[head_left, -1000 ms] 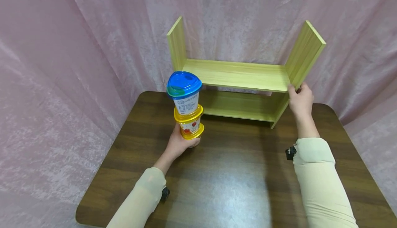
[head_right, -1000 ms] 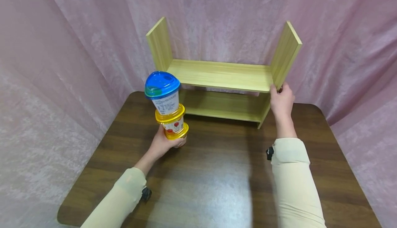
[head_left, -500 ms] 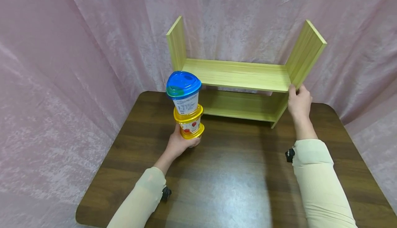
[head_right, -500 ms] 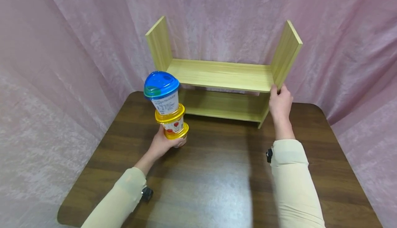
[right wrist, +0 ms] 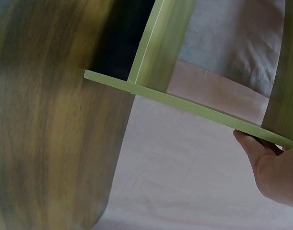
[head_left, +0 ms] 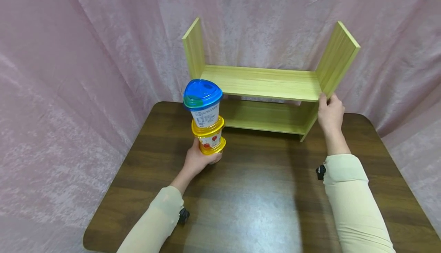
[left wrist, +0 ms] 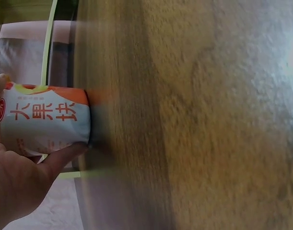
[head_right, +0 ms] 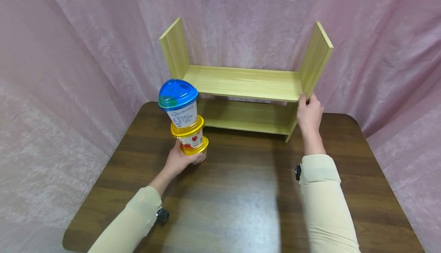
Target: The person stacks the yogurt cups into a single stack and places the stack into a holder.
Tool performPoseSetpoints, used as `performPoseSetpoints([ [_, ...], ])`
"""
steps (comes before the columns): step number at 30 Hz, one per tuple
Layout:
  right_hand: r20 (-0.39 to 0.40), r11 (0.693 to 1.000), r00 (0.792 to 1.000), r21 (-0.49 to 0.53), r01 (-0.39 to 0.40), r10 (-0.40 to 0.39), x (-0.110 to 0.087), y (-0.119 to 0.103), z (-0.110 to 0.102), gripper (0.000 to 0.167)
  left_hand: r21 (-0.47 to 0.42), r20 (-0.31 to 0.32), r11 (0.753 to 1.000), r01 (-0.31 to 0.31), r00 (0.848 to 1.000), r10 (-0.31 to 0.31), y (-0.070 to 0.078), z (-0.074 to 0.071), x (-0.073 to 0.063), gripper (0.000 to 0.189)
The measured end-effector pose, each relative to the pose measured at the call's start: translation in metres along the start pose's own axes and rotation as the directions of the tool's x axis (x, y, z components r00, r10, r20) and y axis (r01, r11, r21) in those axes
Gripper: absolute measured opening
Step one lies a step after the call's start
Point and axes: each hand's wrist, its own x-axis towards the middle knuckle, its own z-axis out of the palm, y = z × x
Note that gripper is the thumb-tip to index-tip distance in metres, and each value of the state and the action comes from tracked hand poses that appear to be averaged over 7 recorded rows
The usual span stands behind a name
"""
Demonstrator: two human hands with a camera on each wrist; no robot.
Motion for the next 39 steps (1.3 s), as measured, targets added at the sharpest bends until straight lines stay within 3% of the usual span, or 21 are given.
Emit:
performPoseSetpoints([
  [17, 0.015, 1.0, 1.0, 0.008, 0.002, -0.002, 0.0, -0.001, 0.003, 0.049, -0.004, 0.002, 1.0, -0.02, 1.0, 0.02, 0.002, -0.009, -0.002, 0.083],
  [26, 0.063, 1.0, 0.998, 0.001, -0.028, 0.028, -0.001, -0.001, 0.006, 0.053, 0.007, -0.008, 0.999, -0.04, 0.999, 0.04, 0.002, -0.01, 0.002, 0.084],
  [39, 0.072, 1.0, 0.997, -0.003, -0.024, 0.024, -0.001, -0.002, 0.013, 0.053, 0.005, -0.017, 0.999, -0.049, 0.999, 0.049, 0.017, -0.019, 0.008, 0.082],
])
